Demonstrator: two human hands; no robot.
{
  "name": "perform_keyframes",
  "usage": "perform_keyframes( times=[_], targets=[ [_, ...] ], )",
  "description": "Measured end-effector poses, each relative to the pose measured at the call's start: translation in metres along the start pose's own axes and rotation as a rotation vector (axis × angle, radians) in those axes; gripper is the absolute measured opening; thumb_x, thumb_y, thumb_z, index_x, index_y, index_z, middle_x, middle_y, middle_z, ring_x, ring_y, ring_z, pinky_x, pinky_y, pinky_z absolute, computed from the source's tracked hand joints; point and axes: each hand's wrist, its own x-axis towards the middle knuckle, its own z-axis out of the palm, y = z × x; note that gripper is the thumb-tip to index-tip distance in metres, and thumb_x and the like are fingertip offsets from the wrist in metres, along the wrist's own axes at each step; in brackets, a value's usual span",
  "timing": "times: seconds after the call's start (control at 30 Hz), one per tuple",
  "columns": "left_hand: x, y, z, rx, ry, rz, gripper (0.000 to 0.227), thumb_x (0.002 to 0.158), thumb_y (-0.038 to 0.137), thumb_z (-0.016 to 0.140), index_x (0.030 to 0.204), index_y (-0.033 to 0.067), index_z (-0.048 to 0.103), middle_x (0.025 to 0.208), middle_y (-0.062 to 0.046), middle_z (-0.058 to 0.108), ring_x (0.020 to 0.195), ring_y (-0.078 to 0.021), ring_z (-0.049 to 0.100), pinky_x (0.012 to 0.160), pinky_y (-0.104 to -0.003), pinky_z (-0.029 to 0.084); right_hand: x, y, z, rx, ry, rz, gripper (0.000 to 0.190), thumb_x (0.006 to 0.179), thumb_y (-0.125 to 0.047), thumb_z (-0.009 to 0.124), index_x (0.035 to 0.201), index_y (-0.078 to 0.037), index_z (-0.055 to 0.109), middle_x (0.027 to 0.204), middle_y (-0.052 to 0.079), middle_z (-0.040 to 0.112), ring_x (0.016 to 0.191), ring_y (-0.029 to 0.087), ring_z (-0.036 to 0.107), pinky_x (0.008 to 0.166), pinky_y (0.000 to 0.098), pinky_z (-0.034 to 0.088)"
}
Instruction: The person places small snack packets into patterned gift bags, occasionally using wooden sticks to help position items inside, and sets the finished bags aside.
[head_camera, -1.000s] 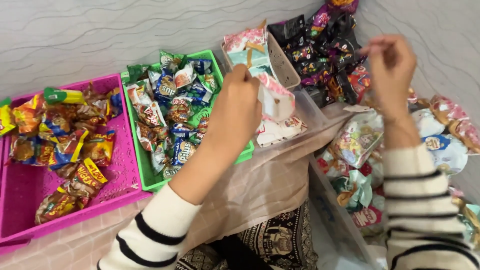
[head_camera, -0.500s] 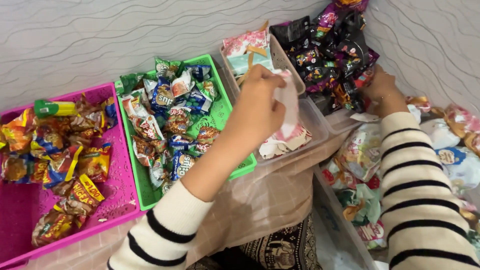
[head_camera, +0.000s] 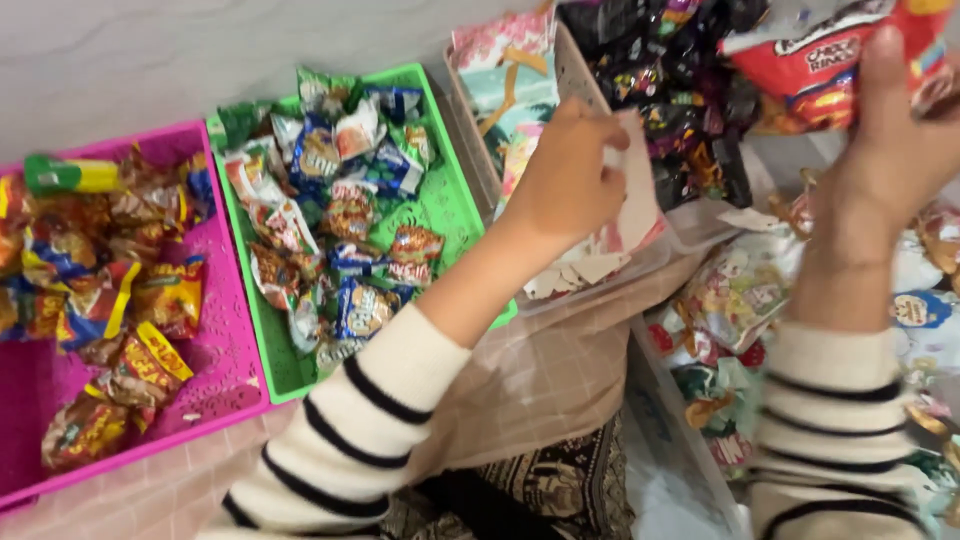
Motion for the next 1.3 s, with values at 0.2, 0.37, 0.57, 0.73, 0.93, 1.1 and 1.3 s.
perform_keyframes(
  times=[0.2, 0.37, 0.57, 0.73, 0.93, 1.1, 1.3],
  targets=[
    [0.004, -0.008, 0.004, -0.008, 0.074, 0.065, 0.025, 0.059, -0.009, 0.055, 0.082, -0.0055, 0.064, 0.102, -0.023, 0.056, 0.110, -0.0390, 0.054, 0.090, -0.044, 0.048, -0.130, -0.100, 0.106, 0.013, 0.114, 0.072, 0.039, 0.095, -0.016, 0.083, 0.092, -0.012, 0.044, 0.109, 0.012, 0.063, 0.102, 0.023, 0.064, 0.088, 0.0402, 0.060],
    [-0.018, 0.000, -0.029, 0.015, 0.049, -0.066, 0.011, 0.068, -0.006, 0.056, 0.068, 0.0038, 0.053, 0.096, -0.014, 0.053, 0.084, -0.0300, 0.059, 0.070, -0.040, 0.047, -0.155, -0.094, 0.101, -0.305, 0.014, -0.121, 0.042, 0.097, -0.008, 0.081, 0.090, -0.005, 0.040, 0.111, 0.013, 0.053, 0.108, 0.027, 0.057, 0.088, 0.0408, 0.054],
    [-0.052, 0.027, -0.051, -0.021, 0.178, 0.025, 0.024, 0.077, -0.013, 0.052, 0.096, -0.0066, 0.065, 0.104, -0.015, 0.049, 0.081, -0.0269, 0.062, 0.070, -0.032, 0.051, -0.154, -0.123, 0.092, -0.506, -0.290, -0.218, 0.043, 0.097, 0.006, 0.085, 0.086, 0.003, 0.045, 0.119, 0.022, 0.053, 0.106, 0.032, 0.060, 0.079, 0.0393, 0.056],
    [-0.081, 0.064, -0.042, 0.281, 0.159, -0.008, 0.022, 0.087, -0.011, 0.050, 0.109, -0.0091, 0.055, 0.129, -0.021, 0.043, 0.107, -0.0396, 0.050, 0.062, -0.046, 0.048, -0.158, -0.141, 0.100, -0.564, -0.345, -0.325, 0.046, 0.095, 0.014, 0.085, 0.080, 0.004, 0.043, 0.132, 0.026, 0.055, 0.112, 0.040, 0.069, 0.094, 0.0474, 0.065],
    [-0.117, 0.085, -0.030, 0.774, 0.384, 0.109, 0.032, 0.097, 0.003, 0.056, 0.129, 0.0007, 0.054, 0.138, -0.017, 0.046, 0.116, -0.0306, 0.062, 0.100, -0.035, 0.052, -0.169, -0.157, 0.116, -0.546, -0.230, -0.405, 0.042, 0.090, 0.021, 0.089, 0.083, 0.008, 0.049, 0.116, 0.026, 0.057, 0.105, 0.037, 0.065, 0.093, 0.0459, 0.064],
    [-0.134, 0.089, -0.064, 0.149, 0.213, 0.050, 0.045, 0.087, -0.007, 0.049, 0.132, -0.0030, 0.047, 0.139, -0.018, 0.033, 0.104, -0.0331, 0.054, 0.090, -0.046, 0.052, -0.185, -0.177, 0.112, -0.402, -0.526, 0.015, 0.029, 0.105, -0.007, 0.072, 0.092, -0.004, 0.046, 0.102, 0.009, 0.041, 0.069, 0.010, 0.040, 0.052, 0.0223, 0.033],
    [-0.175, 0.100, -0.089, 0.094, 0.137, 0.116, 0.044, 0.090, -0.009, 0.052, 0.133, -0.0082, 0.046, 0.130, -0.019, 0.034, 0.089, -0.0337, 0.057, 0.074, -0.042, 0.050, -0.195, -0.208, 0.092, -0.191, -0.721, 0.404, 0.033, 0.089, 0.000, 0.077, 0.106, -0.007, 0.049, 0.132, 0.016, 0.050, 0.106, 0.023, 0.070, 0.088, 0.0275, 0.059]
  ],
)
